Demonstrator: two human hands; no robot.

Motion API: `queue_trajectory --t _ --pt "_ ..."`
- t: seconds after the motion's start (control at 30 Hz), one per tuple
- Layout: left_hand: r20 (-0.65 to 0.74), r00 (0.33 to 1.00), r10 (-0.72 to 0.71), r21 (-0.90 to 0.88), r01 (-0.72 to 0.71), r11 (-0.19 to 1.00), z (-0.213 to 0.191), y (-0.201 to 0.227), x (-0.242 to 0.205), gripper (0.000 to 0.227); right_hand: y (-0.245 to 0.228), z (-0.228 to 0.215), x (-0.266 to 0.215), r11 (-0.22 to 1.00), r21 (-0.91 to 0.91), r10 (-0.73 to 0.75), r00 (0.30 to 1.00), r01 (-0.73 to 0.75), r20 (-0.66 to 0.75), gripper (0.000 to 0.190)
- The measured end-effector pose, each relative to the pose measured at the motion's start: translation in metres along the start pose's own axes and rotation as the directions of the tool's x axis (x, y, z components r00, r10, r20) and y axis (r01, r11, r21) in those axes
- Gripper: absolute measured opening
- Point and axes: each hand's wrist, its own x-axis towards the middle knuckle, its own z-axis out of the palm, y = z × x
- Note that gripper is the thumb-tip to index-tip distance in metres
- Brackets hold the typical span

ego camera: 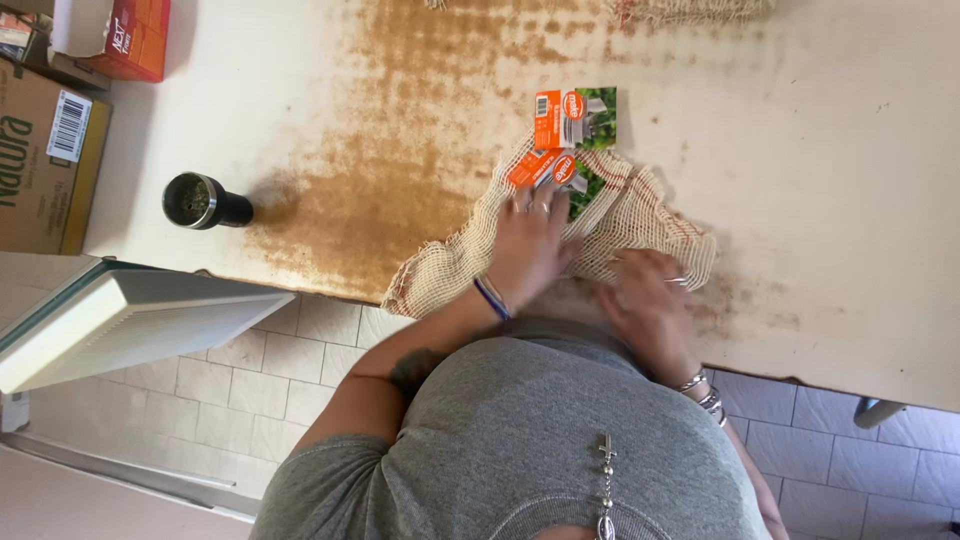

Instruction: The person picks up mesh cleaning bags from a table, removes the product labels, and folds the bags into smaller rectangles by hand.

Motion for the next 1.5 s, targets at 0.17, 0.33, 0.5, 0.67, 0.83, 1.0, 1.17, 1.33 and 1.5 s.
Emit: queue_trajectory --t 0.17,0.33,0.5,0.67,0.83,1.0,1.17,1.33,1.5 --pt "0.08 0.995 -0.065 0.139 0.054 0.989 0.013 0.009 -0.025 0.06 -0.035 -0.034 0.047 0.984 -0.122 -0.098 0.971 0.127 0.219 0.071" --pt "0.014 1.0 -0.009 0.064 0.008 0.998 0.028 -0.028 -0.035 0.041 -0.028 -0.026 0.04 0.979 -0.172 -0.038 0.933 0.106 0.358 0.075" --pt "0.048 0.996 -0.076 -0.182 0.084 0.98 -0.052 -0.052 -0.014 0.025 -0.025 -0.038 0.045 0.964 -0.249 0.025 0.908 0.089 0.419 0.045" --pt "0.018 0.99 -0.143 -0.129 0.144 0.981 -0.117 -0.101 -0.01 0.029 -0.008 -0.036 0.037 0.972 -0.234 0.111 0.907 -0.014 0.406 0.036" --pt "-0.149 0.968 -0.203 0.012 0.207 0.978 -0.161 -0.141 -0.009 0.053 0.023 -0.025 0.013 0.955 -0.256 0.24 0.901 -0.151 0.362 0.03" --pt "-0.339 0.919 -0.2 0.193 0.277 0.941 -0.182 -0.179 -0.009 0.055 0.035 -0.029 0.009 0.948 -0.205 0.309 0.868 -0.245 0.389 0.034" --pt "-0.235 0.939 -0.25 0.21 0.3 0.931 -0.109 -0.189 -0.008 0.052 0.027 -0.05 0.022 0.955 -0.059 0.288 0.86 -0.291 0.422 0.045" --pt "-0.203 0.979 0.005 0.186 0.033 0.982 -0.009 -0.135 0.0 0.04 0.0 -0.092 0.054 0.869 0.295 0.276 0.884 -0.397 0.377 0.051" --pt "0.159 0.972 0.172 -0.279 -0.123 0.952 0.028 -0.073 0.032 0.06 0.019 -0.087 0.054 0.974 0.1 0.208 0.978 -0.205 -0.025 0.033"
